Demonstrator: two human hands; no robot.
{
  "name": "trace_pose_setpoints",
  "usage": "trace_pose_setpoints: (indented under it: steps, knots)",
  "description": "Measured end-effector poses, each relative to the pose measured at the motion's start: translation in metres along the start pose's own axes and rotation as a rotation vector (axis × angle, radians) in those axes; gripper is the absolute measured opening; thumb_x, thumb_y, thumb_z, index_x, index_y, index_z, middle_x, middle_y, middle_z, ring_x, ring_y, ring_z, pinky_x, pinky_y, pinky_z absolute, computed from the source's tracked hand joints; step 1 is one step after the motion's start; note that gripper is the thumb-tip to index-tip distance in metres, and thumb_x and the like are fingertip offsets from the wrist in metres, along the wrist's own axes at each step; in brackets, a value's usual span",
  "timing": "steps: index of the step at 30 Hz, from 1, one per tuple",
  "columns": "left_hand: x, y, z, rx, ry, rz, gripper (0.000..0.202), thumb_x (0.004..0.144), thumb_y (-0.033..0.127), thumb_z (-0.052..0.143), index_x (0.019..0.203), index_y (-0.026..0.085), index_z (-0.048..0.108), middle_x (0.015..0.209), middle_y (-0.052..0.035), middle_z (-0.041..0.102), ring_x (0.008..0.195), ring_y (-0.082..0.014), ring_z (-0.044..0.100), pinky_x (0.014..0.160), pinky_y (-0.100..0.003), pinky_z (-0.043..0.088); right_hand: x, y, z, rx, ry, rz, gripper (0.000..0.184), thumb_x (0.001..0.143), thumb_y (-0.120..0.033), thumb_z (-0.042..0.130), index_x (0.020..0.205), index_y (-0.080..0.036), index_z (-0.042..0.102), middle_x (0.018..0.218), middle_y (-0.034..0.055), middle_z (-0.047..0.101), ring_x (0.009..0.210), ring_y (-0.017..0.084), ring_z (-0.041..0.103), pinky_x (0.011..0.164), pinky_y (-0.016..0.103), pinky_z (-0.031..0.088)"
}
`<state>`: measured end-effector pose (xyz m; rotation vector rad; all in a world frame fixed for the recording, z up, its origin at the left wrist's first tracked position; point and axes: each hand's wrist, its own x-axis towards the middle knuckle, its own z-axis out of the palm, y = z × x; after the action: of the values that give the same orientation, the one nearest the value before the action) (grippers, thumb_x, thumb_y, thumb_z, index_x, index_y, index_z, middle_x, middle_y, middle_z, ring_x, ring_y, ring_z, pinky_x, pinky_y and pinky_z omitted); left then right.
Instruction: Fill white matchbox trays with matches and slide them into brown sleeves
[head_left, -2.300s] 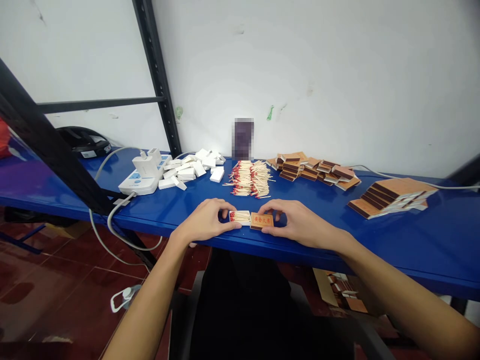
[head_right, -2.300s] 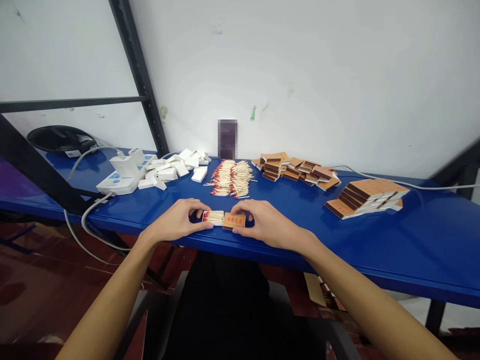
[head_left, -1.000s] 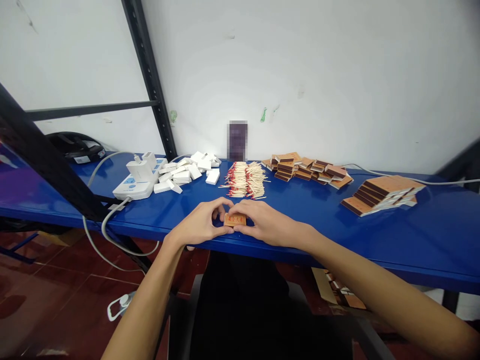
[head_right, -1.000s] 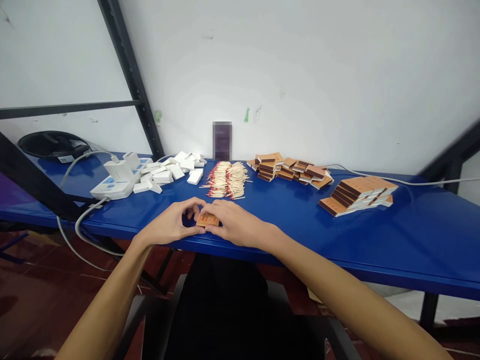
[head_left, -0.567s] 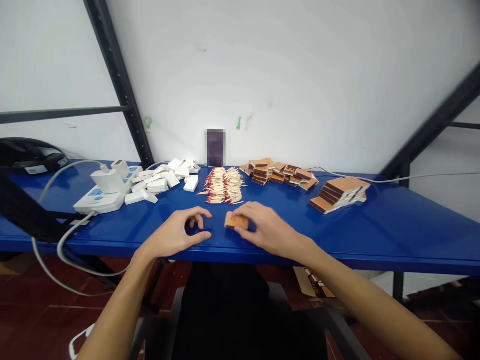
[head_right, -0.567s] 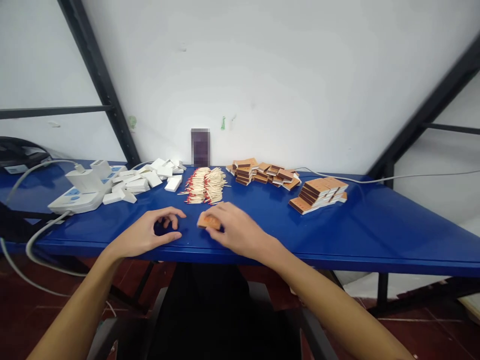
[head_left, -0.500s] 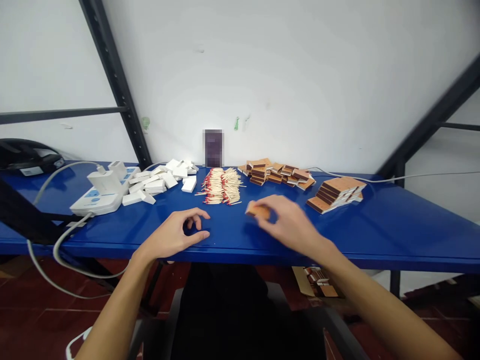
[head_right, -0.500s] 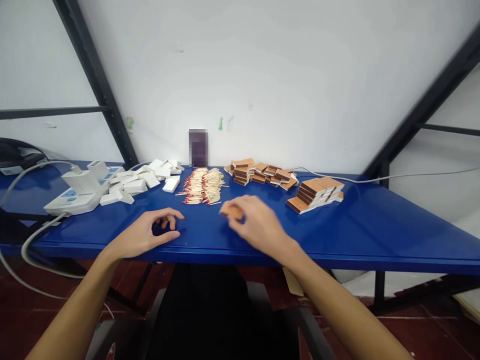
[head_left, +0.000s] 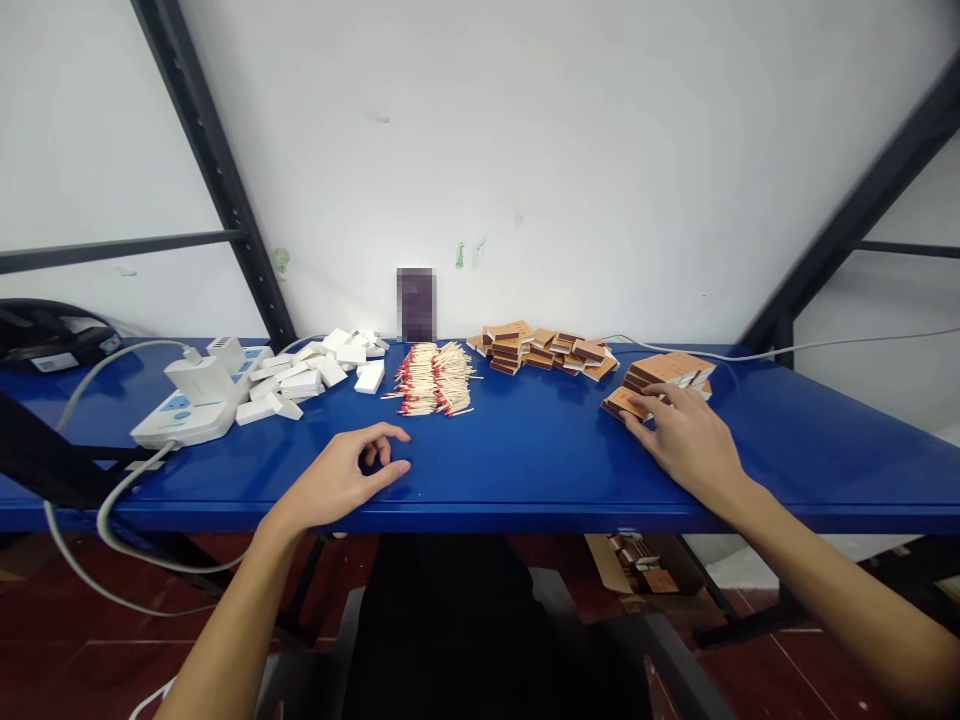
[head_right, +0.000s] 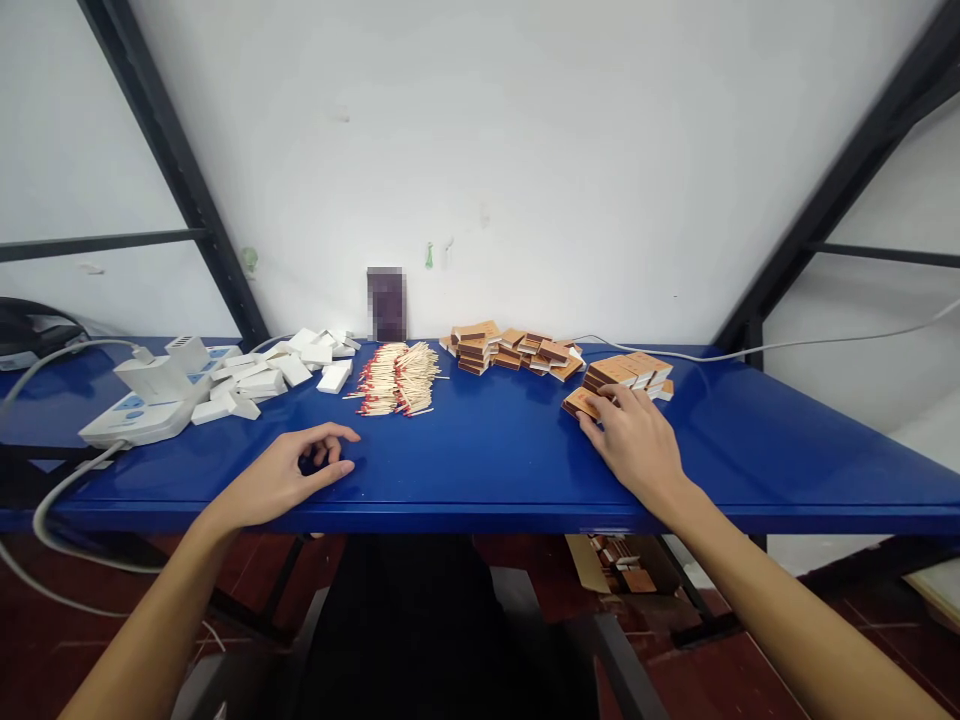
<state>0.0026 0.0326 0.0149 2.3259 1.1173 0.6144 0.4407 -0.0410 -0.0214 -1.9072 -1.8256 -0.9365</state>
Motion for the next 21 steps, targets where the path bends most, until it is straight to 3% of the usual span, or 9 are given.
trace_pose_setpoints:
  steps: [5,9,15,18,21]
  knots:
    - [0.001,-0.001,0.0,-0.001,0.014,0.004,0.041,0.09,0.053,0.052,0.114,0.022,0.065,0.076,0.0005,0.058,0.071,-0.0156,0.052,0.067,-0.028,0.042,0.003,0.001,-0.001,0.013,-0.035,-0.02,0.039,0.097,-0.038,0.039,0.101,-0.015,0.071,0.103,0.0163,0.065,0.096,0.031,0.06,0.078,0.042,0.051]
    - [0.002,0.002,0.0,0.001,0.006,-0.004,0.039,0.091,0.052,0.051,0.112,0.022,0.066,0.075,0.0009,0.057,0.07,-0.0156,0.052,0.067,-0.027,0.041,0.0,0.011,-0.012,0.066,-0.084,-0.075,0.04,0.095,-0.038,0.041,0.119,-0.017,0.065,0.109,0.0169,0.062,0.099,0.032,0.059,0.084,0.046,0.049]
    - [0.001,0.003,-0.001,0.01,0.007,-0.011,0.038,0.091,0.052,0.052,0.11,0.022,0.067,0.073,0.0013,0.055,0.068,-0.0151,0.05,0.065,-0.027,0.04,0.028,0.035,-0.032,0.012,-0.221,-0.443,0.061,0.076,-0.026,0.06,0.137,-0.028,0.052,0.142,0.011,0.052,0.129,0.04,0.042,0.098,0.059,0.039]
    - [0.001,0.003,-0.001,0.005,0.008,-0.02,0.039,0.091,0.053,0.052,0.11,0.023,0.067,0.073,0.0016,0.055,0.068,-0.0147,0.05,0.065,-0.027,0.04,0.053,0.035,-0.027,0.036,-0.281,-0.599,0.069,0.069,-0.019,0.064,0.136,-0.027,0.053,0.141,0.0107,0.055,0.138,0.039,0.034,0.102,0.059,0.034]
    - [0.001,0.002,-0.001,-0.001,0.01,-0.016,0.039,0.091,0.053,0.052,0.111,0.023,0.067,0.074,0.0014,0.056,0.069,-0.0147,0.05,0.066,-0.027,0.041,0.073,0.031,-0.011,-0.075,-0.412,-0.68,0.067,0.059,-0.009,0.065,0.125,-0.024,0.062,0.13,0.0113,0.064,0.134,0.037,0.041,0.099,0.055,0.038]
